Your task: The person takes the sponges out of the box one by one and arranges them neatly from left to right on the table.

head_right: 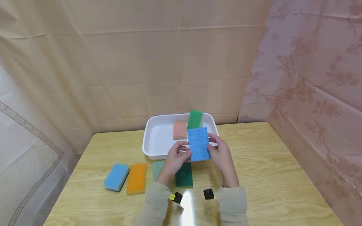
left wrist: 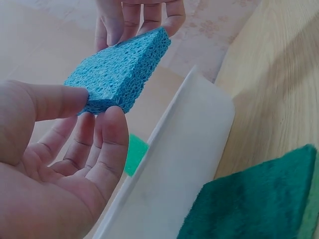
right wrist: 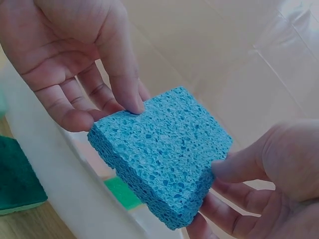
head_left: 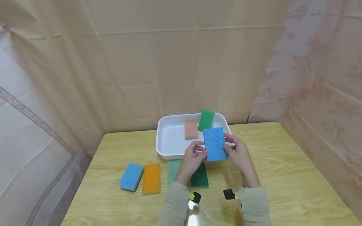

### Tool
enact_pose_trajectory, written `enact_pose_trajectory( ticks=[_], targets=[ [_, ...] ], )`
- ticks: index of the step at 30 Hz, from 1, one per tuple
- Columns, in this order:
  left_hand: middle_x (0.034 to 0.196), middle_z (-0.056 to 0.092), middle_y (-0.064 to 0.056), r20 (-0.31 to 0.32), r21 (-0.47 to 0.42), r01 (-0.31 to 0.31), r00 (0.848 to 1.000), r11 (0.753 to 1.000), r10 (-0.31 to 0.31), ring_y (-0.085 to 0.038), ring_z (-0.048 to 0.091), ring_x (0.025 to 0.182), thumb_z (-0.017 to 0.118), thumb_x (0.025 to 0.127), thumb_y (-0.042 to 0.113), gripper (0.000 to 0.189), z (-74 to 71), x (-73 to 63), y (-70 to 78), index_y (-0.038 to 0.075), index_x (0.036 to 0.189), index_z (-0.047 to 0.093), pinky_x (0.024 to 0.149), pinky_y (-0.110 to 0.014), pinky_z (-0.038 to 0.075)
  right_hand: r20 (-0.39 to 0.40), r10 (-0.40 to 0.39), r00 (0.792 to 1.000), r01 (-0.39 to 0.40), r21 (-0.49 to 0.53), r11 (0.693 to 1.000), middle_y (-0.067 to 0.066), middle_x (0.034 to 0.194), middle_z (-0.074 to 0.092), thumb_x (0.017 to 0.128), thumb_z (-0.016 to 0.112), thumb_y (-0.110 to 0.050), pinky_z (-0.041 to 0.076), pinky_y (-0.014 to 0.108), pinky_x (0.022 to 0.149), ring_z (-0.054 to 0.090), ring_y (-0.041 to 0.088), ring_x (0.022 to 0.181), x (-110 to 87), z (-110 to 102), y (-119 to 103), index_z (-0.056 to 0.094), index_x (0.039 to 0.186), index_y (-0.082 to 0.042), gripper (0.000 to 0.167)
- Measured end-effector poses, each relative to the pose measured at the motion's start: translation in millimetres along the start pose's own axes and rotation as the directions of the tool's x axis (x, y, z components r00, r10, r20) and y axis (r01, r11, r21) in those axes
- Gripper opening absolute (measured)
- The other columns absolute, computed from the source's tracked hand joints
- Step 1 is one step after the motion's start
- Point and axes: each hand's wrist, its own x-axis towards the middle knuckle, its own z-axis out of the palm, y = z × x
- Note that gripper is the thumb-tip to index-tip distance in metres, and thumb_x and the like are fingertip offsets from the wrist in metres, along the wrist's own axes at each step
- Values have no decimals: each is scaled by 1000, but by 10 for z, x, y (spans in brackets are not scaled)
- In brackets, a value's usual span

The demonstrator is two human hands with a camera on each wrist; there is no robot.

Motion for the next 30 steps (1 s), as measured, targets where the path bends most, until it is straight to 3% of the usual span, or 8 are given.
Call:
enact_pose_trajectory(
  ticks=[7,18,25,30],
  targets=[
    [102,61,-8,-19,14,37,999,999,-37,-16,65,80,71,93,14,31,-15,-98,-27,11,122,60,72,-32,59,40,52,998,-53,20,998,18,135,55,103,54,-15,54,30,75,58,31,102,-62,10,5,48,145,-10,43],
    [102,61,-7,-30,33,48,998,998,-47,-15,63,78,70,94,13,31,34,-222,-84,8,122,59,71,-32,59,53,76,996,-77,20,997,19,135,54,103,55,-17,55,32,77,58,32,104,-164,20,61,49,144,-8,43],
    [104,60,-7,-30,32,95,995,995,-94,-15,63,78,69,94,13,30,45,-260,-130,11,122,60,74,-35,59,71,88,994,-88,-9,996,18,137,53,104,53,-18,57,39,85,58,32,107,-201,28,112,46,146,-10,44],
    [104,60,-6,-32,52,114,993,992,-112,-15,64,78,69,94,16,30,56,-299,-160,12,122,60,72,-32,58,74,80,994,-76,-50,996,18,134,55,104,54,-19,57,38,82,60,31,103,-219,35,140,48,145,-9,43]
  ],
)
